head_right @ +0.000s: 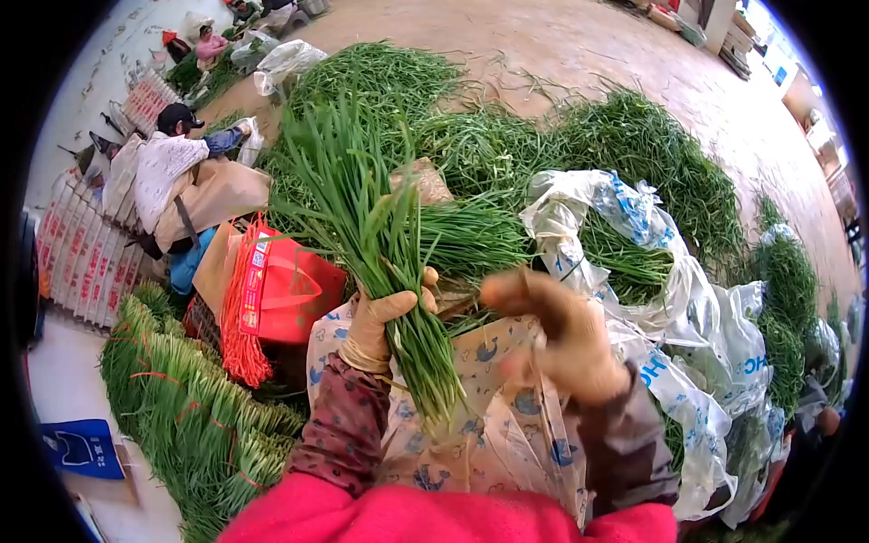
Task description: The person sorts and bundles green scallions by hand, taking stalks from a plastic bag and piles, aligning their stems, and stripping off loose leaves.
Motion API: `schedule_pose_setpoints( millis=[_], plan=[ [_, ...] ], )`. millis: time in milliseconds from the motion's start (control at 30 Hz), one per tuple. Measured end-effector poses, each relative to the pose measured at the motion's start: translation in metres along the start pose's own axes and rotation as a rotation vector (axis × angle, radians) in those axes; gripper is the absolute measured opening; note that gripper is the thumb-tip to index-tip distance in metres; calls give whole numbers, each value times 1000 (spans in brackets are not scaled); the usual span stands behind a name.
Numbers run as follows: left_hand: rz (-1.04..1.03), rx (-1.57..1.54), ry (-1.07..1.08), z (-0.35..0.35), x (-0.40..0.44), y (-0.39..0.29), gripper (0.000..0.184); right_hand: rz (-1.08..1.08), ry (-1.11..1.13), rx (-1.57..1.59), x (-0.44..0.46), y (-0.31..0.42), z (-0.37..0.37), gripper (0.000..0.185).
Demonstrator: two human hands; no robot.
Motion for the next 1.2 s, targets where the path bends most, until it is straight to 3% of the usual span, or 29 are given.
schedule_pose_setpoints(
  millis=[67, 100, 167, 200, 267, 300, 333, 367, 400, 433, 500, 533, 567, 600, 633, 667, 700, 733, 767, 833, 900, 933, 967, 1000, 1033, 1100, 1133, 1167, 1200],
  plan=[
    [-19, 232, 13, 8, 4, -9, 48, -340, -129, -165, 31, -10, 5, 95],
    [-18, 230, 20, 10, 9, -12, 48, -302, -11, -258, 51, -17, 1, 99],
    [-220, 453, 36, 8, 17, -22, 42, -235, 33, -193, 91, -18, -17, 107],
    [-294, 562, -65, 7, 20, -29, 40, -172, 69, -193, 113, -14, -29, 111],
    [-477, 963, -28, 15, 35, -37, 50, -354, -91, -385, 138, -7, -44, 79],
    [-455, 958, -47, 29, 40, -34, 49, -381, -140, -350, 149, -9, -51, 68],
    [-434, 952, -67, 43, 44, -31, 48, -391, -132, -342, 159, -22, -57, 68],
    [-412, 946, -86, 57, 48, -28, 46, -201, -148, -446, 171, -31, -61, 63],
    [-327, 317, 18, 51, 52, -34, 43, -7, -163, -546, 178, -33, -66, 58],
    [-230, -312, 112, 49, 54, -36, 40, -13, -152, -537, 180, -43, -66, 58],
    [-170, -445, 190, 82, 59, -13, 38, -235, -91, -529, 176, -75, -67, 54],
    [-172, -352, 116, 113, 63, 11, 37, -90, -97, -334, 174, -90, -69, 55],
    [-181, -229, 27, 124, 62, 20, 36, -102, -92, -328, 175, -128, -62, 55],
    [-179, -100, -63, 134, 62, 27, 36, -106, 57, -155, 186, -137, -73, 56],
    [-166, 26, -151, 143, 61, 34, 37, -183, 38, -232, 180, -143, -65, 57],
    [-99, -365, -77, 147, 55, 44, 36, -263, 24, -311, 172, -148, -57, 58],
    [-68, -567, -44, 145, 52, 46, 35, -343, 17, -387, 168, -134, -56, 59],
    [-31, -769, -19, 139, 48, 45, 35, -115, 91, -592, 177, -130, -58, 63],
    [-50, -632, -34, 136, 47, 38, 37, 122, 166, -788, 184, -125, -61, 67],
    [-139, -293, -87, 140, 48, 35, 40, 367, 244, -976, 187, -105, -76, 72],
    [-250, 121, -217, 148, 50, 36, 43, 48, 262, -787, 197, -85, -80, 70],
    [-229, -17, -139, 141, 57, 34, 43, 2, 215, -721, 198, -94, -79, 64],
    [-269, 507, -38, 132, 54, 26, 57, -40, 165, -651, 198, -103, -79, 57],
    [-395, 1337, -29, 112, 49, 7, 73, -79, 114, -581, 198, -112, -78, 51],
    [-583, 1809, -41, 92, 43, -10, 90, -206, 33, -568, 200, -119, -78, 45],
    [-637, 1218, -295, 91, 28, -30, 93, -133, -112, -359, 205, -107, -68, 36],
    [-646, 1313, -365, 83, 13, -41, 91, 20, -170, -298, 203, -95, -67, 34],
    [-650, 1406, -437, 74, -2, -50, 88, -5, -110, -308, 203, -89, -67, 36],
    [-547, 1459, -498, 68, -12, -59, 79, 47, -129, -98, 197, -96, -67, 39]
  ],
)
Point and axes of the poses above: each hand's wrist, its own x-axis towards the middle knuckle, its own z-axis out of the back of the hand, y = z × x, the point moved 5 cm from there along x, towards the middle knuckle, and after that the axes turned 6 degrees about x, right-handed, at the moved point
